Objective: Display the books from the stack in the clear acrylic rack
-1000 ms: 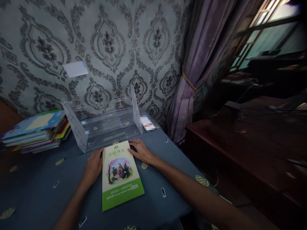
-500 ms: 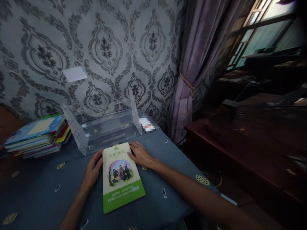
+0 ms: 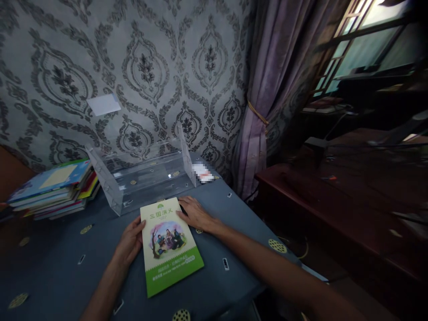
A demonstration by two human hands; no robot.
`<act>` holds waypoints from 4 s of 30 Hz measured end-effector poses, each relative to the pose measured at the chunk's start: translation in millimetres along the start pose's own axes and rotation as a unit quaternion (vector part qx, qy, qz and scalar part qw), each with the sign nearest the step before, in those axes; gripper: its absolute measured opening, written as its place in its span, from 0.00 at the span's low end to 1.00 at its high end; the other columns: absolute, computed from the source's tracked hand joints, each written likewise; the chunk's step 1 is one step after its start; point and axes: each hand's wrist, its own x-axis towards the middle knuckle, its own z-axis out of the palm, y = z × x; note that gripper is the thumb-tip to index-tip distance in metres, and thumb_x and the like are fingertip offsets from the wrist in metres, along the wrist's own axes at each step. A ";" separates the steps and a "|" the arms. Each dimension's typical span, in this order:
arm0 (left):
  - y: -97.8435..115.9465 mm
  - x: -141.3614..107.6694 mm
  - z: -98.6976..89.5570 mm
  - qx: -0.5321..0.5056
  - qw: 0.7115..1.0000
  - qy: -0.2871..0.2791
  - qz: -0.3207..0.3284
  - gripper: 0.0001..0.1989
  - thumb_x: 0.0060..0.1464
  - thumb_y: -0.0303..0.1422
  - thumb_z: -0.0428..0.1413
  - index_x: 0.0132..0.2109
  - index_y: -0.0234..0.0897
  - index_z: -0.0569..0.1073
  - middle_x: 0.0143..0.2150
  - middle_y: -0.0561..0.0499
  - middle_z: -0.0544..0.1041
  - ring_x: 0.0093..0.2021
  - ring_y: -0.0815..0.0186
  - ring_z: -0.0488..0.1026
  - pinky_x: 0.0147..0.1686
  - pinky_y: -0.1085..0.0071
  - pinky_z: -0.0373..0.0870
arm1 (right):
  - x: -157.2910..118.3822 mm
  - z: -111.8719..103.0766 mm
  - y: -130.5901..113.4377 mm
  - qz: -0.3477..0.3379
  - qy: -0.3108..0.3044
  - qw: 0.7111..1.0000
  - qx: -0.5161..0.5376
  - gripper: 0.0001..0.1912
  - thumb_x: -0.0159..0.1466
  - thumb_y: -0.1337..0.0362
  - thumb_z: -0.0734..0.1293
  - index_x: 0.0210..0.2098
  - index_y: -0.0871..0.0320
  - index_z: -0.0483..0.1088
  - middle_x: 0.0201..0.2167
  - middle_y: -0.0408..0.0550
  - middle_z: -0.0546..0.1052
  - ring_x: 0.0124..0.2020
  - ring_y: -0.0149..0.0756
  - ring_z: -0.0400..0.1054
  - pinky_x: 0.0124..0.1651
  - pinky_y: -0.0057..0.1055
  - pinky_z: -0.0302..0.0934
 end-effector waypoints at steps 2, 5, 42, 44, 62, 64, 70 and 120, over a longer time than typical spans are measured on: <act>3.8 -4.0 3.8 -0.022 1.000 0.007 -0.009 0.22 0.50 0.24 0.60 0.54 0.32 0.73 0.46 0.40 0.83 0.48 0.50 0.81 0.45 0.60 0.82 | -0.2 1.0 1.2 -0.005 0.003 1.000 0.006 0.16 0.69 0.62 0.65 0.53 0.64 0.73 0.57 0.61 0.75 0.58 0.49 0.67 0.62 0.45 0.60; 6.5 -7.7 8.1 -0.041 0.999 0.020 -0.015 0.21 0.53 0.21 0.59 0.55 0.30 0.73 0.44 0.40 0.84 0.46 0.52 0.82 0.45 0.62 0.82 | 0.0 2.3 3.1 -0.012 0.000 1.000 0.021 0.16 0.69 0.62 0.64 0.53 0.64 0.73 0.56 0.62 0.75 0.58 0.49 0.66 0.61 0.45 0.60; 5.8 -16.3 5.4 -0.032 0.996 -0.080 -0.033 0.36 0.51 0.28 0.67 0.66 0.36 0.67 0.52 0.39 0.82 0.50 0.51 0.81 0.47 0.62 0.81 | 3.1 -2.2 4.6 0.227 -0.053 0.707 0.668 0.26 0.42 0.49 0.82 0.26 0.60 0.69 0.22 0.37 0.70 0.22 0.23 0.59 0.23 0.22 0.48; 5.3 -15.3 4.3 -0.034 0.996 -0.075 -0.031 0.35 0.51 0.27 0.66 0.66 0.36 0.67 0.52 0.40 0.82 0.50 0.51 0.81 0.48 0.62 0.81 | 3.7 -1.7 4.7 0.230 -0.053 0.707 0.667 0.28 0.41 0.48 0.82 0.26 0.60 0.69 0.22 0.37 0.71 0.21 0.23 0.58 0.22 0.22 0.48; -2.8 -9.7 -2.1 -0.087 0.995 -0.044 -0.015 0.28 0.49 0.28 0.68 0.58 0.34 0.74 0.49 0.40 0.83 0.52 0.49 0.80 0.52 0.60 0.79 | 2.8 -6.8 1.7 0.225 -0.058 0.677 0.698 0.25 0.42 0.52 0.83 0.29 0.61 0.73 0.23 0.38 0.72 0.22 0.21 0.58 0.20 0.21 0.40; -3.1 -9.6 -3.2 -0.095 0.995 -0.038 -0.011 0.25 0.49 0.29 0.68 0.55 0.35 0.76 0.49 0.41 0.83 0.52 0.50 0.79 0.53 0.59 0.78 | 2.7 -6.3 0.2 0.225 -0.066 0.669 0.705 0.25 0.42 0.52 0.83 0.30 0.62 0.73 0.23 0.38 0.71 0.22 0.20 0.56 0.19 0.21 0.38; -0.3 -12.6 -1.4 -0.103 0.993 -0.061 -0.002 0.25 0.46 0.31 0.70 0.52 0.34 0.77 0.51 0.41 0.82 0.55 0.48 0.78 0.57 0.57 0.75 | 2.5 -5.0 -1.6 0.221 -0.080 0.654 0.719 0.23 0.44 0.55 0.83 0.32 0.62 0.75 0.24 0.39 0.71 0.21 0.20 0.54 0.18 0.21 0.38; -6.2 3.2 19.4 -0.140 0.989 -0.035 -0.022 0.23 0.63 0.45 0.55 0.57 0.34 0.75 0.55 0.43 0.81 0.61 0.49 0.72 0.65 0.54 0.65 | 2.9 1.2 5.3 0.225 -0.046 0.668 0.708 0.17 0.52 0.59 0.80 0.38 0.59 0.78 0.30 0.44 0.78 0.25 0.25 0.61 0.20 0.23 0.43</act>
